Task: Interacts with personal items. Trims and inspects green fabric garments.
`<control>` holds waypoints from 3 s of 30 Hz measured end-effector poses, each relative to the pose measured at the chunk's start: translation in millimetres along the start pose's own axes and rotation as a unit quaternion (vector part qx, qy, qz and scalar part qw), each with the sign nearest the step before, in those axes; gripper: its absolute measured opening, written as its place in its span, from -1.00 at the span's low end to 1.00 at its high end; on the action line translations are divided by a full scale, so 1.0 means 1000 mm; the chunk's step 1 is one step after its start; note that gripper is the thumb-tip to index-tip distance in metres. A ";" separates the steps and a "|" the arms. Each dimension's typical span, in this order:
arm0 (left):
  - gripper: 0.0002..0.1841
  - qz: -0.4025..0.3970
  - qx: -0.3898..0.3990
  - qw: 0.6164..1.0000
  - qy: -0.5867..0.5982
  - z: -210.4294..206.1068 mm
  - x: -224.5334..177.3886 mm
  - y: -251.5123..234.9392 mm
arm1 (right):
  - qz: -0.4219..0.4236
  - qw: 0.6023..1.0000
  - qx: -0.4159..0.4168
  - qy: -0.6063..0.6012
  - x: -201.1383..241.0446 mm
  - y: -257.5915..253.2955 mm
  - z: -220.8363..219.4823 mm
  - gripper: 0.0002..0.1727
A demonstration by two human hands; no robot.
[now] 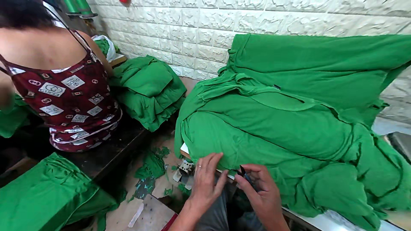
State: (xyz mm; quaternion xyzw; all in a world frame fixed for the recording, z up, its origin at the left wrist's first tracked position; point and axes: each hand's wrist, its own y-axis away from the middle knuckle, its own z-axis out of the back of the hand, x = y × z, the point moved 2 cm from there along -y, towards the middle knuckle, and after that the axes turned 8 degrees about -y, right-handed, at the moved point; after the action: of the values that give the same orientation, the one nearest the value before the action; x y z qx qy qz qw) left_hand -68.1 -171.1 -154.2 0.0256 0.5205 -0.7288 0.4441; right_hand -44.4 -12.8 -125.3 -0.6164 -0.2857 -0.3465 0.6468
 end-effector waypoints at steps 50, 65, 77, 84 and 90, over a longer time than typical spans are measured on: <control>-0.82 0.143 0.009 0.989 0.019 0.035 0.024 0.035 | 0.163 0.933 0.125 0.295 -0.019 -0.021 -0.030 -0.73; -0.81 0.053 -0.060 0.996 0.035 0.030 0.027 0.033 | 0.131 0.958 0.111 0.229 -0.022 -0.026 -0.042 -0.74; -0.54 0.048 -0.121 0.987 -0.092 0.035 0.061 0.056 | -0.076 0.993 0.085 0.009 -0.023 -0.034 -0.036 -0.73; -0.65 0.124 -0.197 0.972 -0.027 0.025 0.045 0.042 | -0.018 0.990 0.105 0.088 -0.016 -0.031 -0.050 -0.69; -0.61 0.380 -0.013 0.918 0.116 0.024 0.041 0.019 | -0.071 0.993 0.097 0.016 -0.025 -0.037 -0.047 -0.71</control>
State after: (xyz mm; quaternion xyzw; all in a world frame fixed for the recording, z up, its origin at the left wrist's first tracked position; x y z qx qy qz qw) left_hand -70.2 -216.2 -177.7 0.2993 0.5291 -0.4903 0.6246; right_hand -91.7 -57.0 -127.0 -0.5232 -0.3506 -0.3721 0.6818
